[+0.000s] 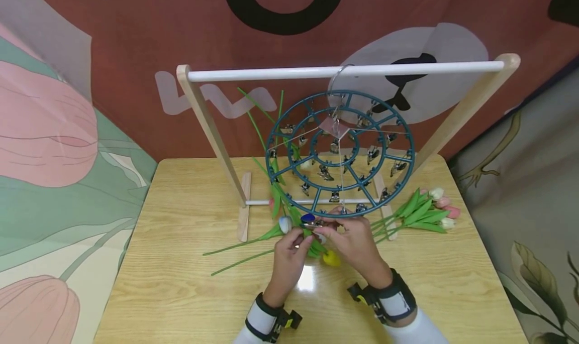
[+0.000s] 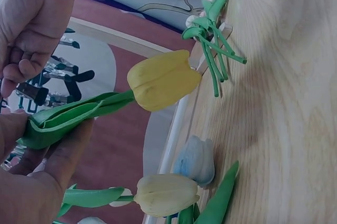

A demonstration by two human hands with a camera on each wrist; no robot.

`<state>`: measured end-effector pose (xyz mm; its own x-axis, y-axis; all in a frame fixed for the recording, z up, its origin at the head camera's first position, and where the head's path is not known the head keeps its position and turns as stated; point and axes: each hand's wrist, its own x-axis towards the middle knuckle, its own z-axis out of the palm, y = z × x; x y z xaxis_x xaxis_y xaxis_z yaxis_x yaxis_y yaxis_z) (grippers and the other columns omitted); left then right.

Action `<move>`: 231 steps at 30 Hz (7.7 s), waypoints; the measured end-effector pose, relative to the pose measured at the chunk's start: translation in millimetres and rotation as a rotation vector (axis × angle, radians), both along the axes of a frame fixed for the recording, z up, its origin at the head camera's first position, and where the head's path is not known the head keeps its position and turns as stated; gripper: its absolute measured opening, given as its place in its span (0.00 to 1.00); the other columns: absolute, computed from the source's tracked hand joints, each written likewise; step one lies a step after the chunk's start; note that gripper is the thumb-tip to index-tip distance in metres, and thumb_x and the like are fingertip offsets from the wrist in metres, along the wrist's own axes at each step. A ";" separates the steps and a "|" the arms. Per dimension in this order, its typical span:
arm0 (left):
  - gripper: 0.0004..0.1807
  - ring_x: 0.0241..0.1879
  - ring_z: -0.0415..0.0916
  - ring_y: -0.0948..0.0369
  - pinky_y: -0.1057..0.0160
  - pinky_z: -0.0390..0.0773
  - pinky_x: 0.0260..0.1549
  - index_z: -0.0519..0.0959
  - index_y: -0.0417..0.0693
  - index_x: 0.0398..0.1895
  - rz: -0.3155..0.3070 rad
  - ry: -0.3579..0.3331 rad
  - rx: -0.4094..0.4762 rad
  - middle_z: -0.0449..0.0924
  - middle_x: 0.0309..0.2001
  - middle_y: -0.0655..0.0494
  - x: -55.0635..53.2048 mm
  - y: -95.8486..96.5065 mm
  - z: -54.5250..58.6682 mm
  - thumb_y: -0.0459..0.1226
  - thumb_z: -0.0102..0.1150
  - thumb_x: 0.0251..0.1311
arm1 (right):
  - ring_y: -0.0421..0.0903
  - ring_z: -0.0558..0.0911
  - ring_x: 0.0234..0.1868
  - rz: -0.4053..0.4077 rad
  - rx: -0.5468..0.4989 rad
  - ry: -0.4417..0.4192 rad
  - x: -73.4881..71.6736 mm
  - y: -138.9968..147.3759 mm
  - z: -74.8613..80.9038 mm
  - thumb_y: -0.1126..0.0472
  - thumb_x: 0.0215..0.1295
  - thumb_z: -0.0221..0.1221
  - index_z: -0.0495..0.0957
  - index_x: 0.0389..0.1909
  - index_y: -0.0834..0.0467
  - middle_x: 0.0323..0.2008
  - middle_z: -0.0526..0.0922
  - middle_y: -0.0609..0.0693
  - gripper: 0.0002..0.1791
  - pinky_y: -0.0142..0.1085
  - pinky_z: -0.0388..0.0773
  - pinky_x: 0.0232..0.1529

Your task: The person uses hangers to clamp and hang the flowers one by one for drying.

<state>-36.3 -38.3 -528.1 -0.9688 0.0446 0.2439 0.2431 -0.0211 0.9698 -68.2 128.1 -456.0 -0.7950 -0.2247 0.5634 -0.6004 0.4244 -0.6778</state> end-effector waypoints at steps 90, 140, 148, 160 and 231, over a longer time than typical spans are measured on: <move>0.10 0.49 0.86 0.54 0.54 0.86 0.54 0.85 0.39 0.49 0.239 0.072 -0.187 0.89 0.48 0.48 -19.2 -56.7 14.0 0.30 0.66 0.66 | 0.68 0.78 0.60 -0.200 0.654 -0.162 34.6 115.7 -73.5 0.62 0.63 0.71 0.80 0.57 0.68 0.61 0.77 0.70 0.24 0.63 0.79 0.56; 0.14 0.36 0.81 0.52 0.56 0.84 0.27 0.83 0.35 0.41 0.062 0.074 -1.346 0.83 0.36 0.44 26.3 -131.2 -35.1 0.19 0.71 0.50 | 0.69 0.71 0.69 -0.146 0.719 -0.194 39.5 122.8 -89.4 0.62 0.66 0.68 0.76 0.59 0.69 0.72 0.66 0.70 0.25 0.64 0.73 0.66; 0.17 0.34 0.78 0.56 0.61 0.81 0.24 0.83 0.41 0.38 0.019 0.169 -1.323 0.81 0.34 0.50 31.4 -105.6 -23.3 0.19 0.73 0.46 | 0.66 0.75 0.66 -0.050 0.739 -0.127 44.4 101.4 -81.9 0.61 0.65 0.68 0.75 0.64 0.68 0.68 0.73 0.67 0.29 0.61 0.76 0.64; 0.21 0.31 0.75 0.60 0.66 0.80 0.26 0.82 0.43 0.35 -0.067 0.289 -1.250 0.79 0.32 0.53 32.0 -73.8 -12.0 0.14 0.68 0.41 | 0.51 0.85 0.53 0.042 0.801 -0.066 52.6 75.1 -68.4 0.54 0.63 0.72 0.84 0.54 0.57 0.52 0.87 0.53 0.21 0.48 0.84 0.55; 0.07 0.46 0.88 0.44 0.68 0.88 0.34 0.86 0.32 0.36 -0.033 0.451 -0.020 0.84 0.35 0.40 20.5 24.9 -1.0 0.18 0.67 0.55 | 0.32 0.78 0.34 -0.072 0.122 -0.125 -8.0 94.8 21.5 0.78 0.56 0.70 0.80 0.51 0.61 0.36 0.82 0.47 0.23 0.20 0.78 0.33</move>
